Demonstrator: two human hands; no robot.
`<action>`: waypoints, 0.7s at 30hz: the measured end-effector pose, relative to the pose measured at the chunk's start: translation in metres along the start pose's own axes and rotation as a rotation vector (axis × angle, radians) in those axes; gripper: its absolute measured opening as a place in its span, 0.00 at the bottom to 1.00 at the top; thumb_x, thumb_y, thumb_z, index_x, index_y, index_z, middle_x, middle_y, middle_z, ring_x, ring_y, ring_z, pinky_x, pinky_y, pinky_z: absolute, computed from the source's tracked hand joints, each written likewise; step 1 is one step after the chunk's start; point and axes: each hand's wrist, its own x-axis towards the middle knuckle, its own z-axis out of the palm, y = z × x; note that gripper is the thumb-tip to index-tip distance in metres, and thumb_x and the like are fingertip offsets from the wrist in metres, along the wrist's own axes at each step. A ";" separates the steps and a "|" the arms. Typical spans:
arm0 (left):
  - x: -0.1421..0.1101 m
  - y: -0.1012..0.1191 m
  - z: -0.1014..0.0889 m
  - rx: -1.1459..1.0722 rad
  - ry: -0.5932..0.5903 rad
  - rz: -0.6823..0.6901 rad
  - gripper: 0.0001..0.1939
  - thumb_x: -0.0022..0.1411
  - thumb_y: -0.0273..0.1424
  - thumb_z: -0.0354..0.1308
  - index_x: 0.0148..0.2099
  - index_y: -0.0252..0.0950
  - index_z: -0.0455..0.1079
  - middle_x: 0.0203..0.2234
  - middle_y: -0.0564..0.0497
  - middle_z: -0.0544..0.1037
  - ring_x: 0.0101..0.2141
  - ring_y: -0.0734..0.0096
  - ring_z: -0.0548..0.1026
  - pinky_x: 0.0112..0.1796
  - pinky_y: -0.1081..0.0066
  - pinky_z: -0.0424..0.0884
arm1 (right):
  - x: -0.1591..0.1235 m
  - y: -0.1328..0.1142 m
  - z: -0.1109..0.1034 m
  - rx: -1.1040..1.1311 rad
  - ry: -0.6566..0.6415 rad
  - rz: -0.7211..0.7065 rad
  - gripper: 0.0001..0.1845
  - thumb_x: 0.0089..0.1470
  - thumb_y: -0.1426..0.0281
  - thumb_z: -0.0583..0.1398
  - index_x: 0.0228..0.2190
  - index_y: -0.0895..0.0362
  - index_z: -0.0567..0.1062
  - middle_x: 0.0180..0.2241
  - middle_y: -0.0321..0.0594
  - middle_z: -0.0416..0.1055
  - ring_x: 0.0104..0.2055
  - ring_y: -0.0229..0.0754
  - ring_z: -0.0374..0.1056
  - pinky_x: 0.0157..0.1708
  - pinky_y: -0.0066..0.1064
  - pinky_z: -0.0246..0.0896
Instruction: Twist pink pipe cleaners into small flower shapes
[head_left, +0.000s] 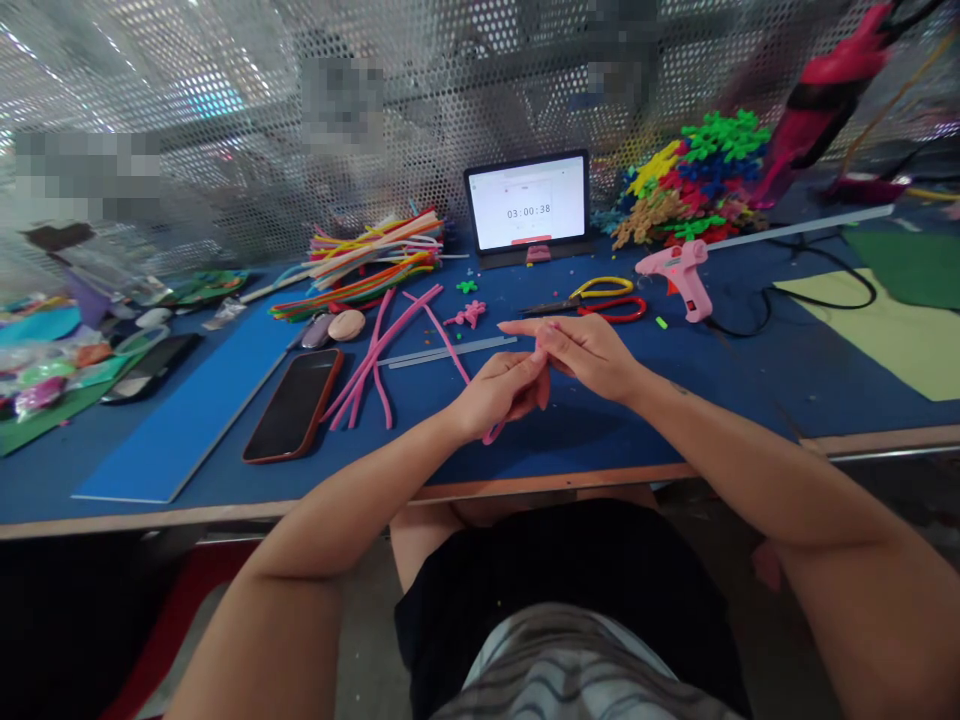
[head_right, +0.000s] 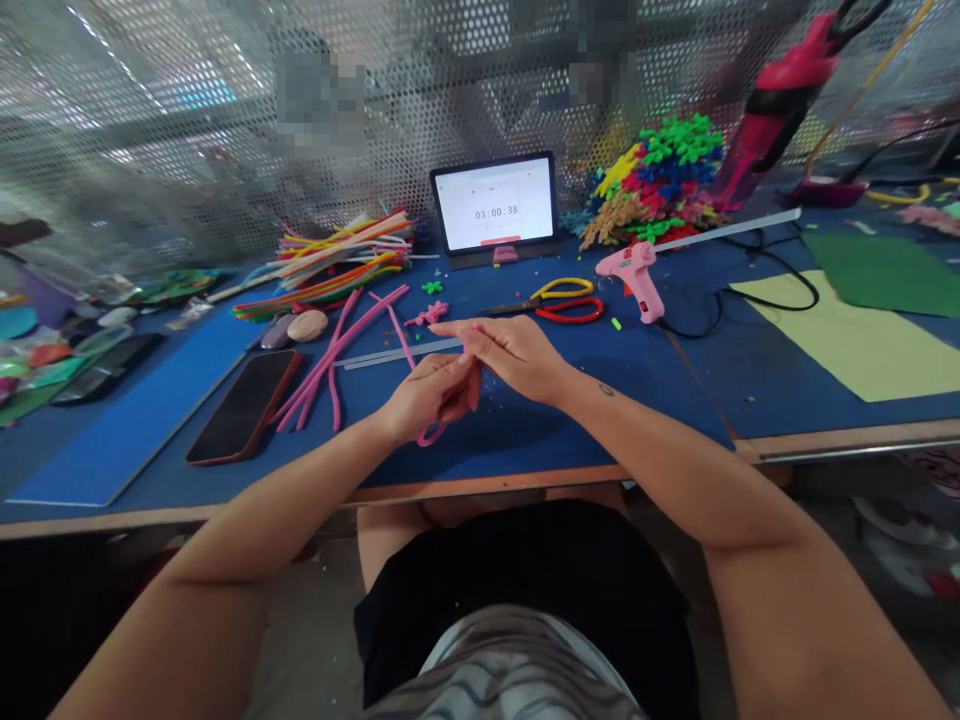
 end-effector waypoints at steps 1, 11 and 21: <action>0.000 0.000 0.000 0.000 -0.003 0.003 0.29 0.63 0.51 0.48 0.22 0.33 0.66 0.08 0.58 0.58 0.10 0.83 0.55 0.15 0.77 0.48 | 0.000 0.000 0.000 0.013 -0.012 -0.003 0.26 0.65 0.57 0.48 0.49 0.58 0.76 0.14 0.31 0.62 0.18 0.31 0.51 0.19 0.24 0.45; 0.000 0.000 0.000 -0.007 -0.034 -0.012 0.30 0.64 0.51 0.46 0.22 0.33 0.66 0.07 0.58 0.57 0.10 0.84 0.53 0.14 0.78 0.48 | 0.000 -0.004 0.001 0.065 -0.022 0.006 0.26 0.64 0.55 0.49 0.46 0.59 0.77 0.13 0.30 0.60 0.17 0.31 0.51 0.18 0.24 0.46; 0.003 0.001 -0.002 -0.032 -0.078 -0.062 0.19 0.65 0.45 0.49 0.34 0.33 0.66 0.14 0.57 0.67 0.12 0.83 0.62 0.15 0.81 0.57 | 0.008 0.011 -0.011 0.155 0.309 0.064 0.26 0.62 0.53 0.51 0.32 0.58 0.79 0.18 0.33 0.64 0.18 0.30 0.57 0.19 0.25 0.51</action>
